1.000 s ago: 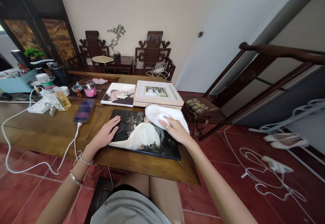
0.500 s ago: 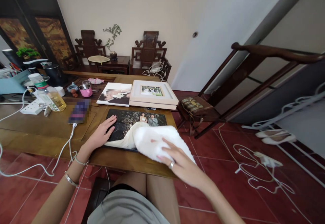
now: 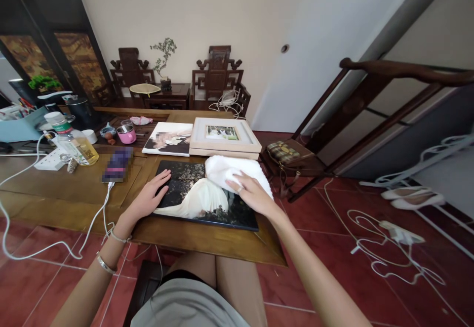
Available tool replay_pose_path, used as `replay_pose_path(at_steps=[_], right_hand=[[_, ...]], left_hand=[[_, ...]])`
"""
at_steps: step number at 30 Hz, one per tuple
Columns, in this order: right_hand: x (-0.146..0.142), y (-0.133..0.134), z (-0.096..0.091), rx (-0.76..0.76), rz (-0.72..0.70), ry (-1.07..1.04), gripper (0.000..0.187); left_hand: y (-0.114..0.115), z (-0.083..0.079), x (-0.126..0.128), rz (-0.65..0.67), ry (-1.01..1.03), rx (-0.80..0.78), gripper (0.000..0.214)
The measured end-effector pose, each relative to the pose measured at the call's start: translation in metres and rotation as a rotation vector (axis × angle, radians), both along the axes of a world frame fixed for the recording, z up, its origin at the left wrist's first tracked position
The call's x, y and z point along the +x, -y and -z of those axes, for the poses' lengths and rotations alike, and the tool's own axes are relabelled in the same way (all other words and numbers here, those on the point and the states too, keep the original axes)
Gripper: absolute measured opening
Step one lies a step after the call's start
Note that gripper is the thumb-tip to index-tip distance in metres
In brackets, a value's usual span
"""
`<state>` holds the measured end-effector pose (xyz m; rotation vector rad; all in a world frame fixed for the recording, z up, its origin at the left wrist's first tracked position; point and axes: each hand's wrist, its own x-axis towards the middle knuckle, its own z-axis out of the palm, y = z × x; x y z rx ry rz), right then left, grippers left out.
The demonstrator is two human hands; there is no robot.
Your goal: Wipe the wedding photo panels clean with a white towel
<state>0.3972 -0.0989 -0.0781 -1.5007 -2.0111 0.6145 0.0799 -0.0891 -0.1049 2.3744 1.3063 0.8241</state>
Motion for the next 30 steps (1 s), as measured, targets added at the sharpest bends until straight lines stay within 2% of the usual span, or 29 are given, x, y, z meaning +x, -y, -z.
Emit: replay_pose_path(at_steps=[7, 10, 12, 14, 20, 23, 26, 30], right_hand=[[0.003, 0.098, 0.004, -0.131, -0.049, 0.065, 0.048], [0.005, 0.115, 0.006, -0.159, -0.06, 0.072, 0.048], [0.004, 0.11, 0.005, -0.155, -0.038, 0.061, 0.05], [0.003, 0.094, 0.002, -0.133, -0.034, 0.055, 0.05], [0.002, 0.015, -0.004, -0.01, -0.045, 0.027, 0.047], [0.0, -0.013, -0.003, 0.029, -0.016, -0.003, 0.047], [-0.004, -0.019, -0.001, 0.038, 0.014, -0.011, 0.048], [-0.012, 0.013, 0.001, 0.007, 0.054, 0.021, 0.049]], left_hand=[[0.0, 0.001, 0.001, -0.003, -0.021, 0.014, 0.041], [0.0, 0.0, 0.001, -0.003, -0.02, 0.018, 0.04], [0.0, 0.0, 0.001, -0.002, -0.017, 0.018, 0.04], [0.001, 0.0, 0.001, -0.001, -0.02, 0.014, 0.04], [0.0, 0.001, -0.001, 0.003, -0.013, 0.007, 0.04], [-0.001, 0.003, -0.002, 0.007, -0.01, 0.009, 0.04], [-0.001, 0.004, -0.002, 0.007, -0.002, 0.014, 0.04], [-0.001, 0.004, -0.001, 0.001, -0.003, 0.014, 0.041]])
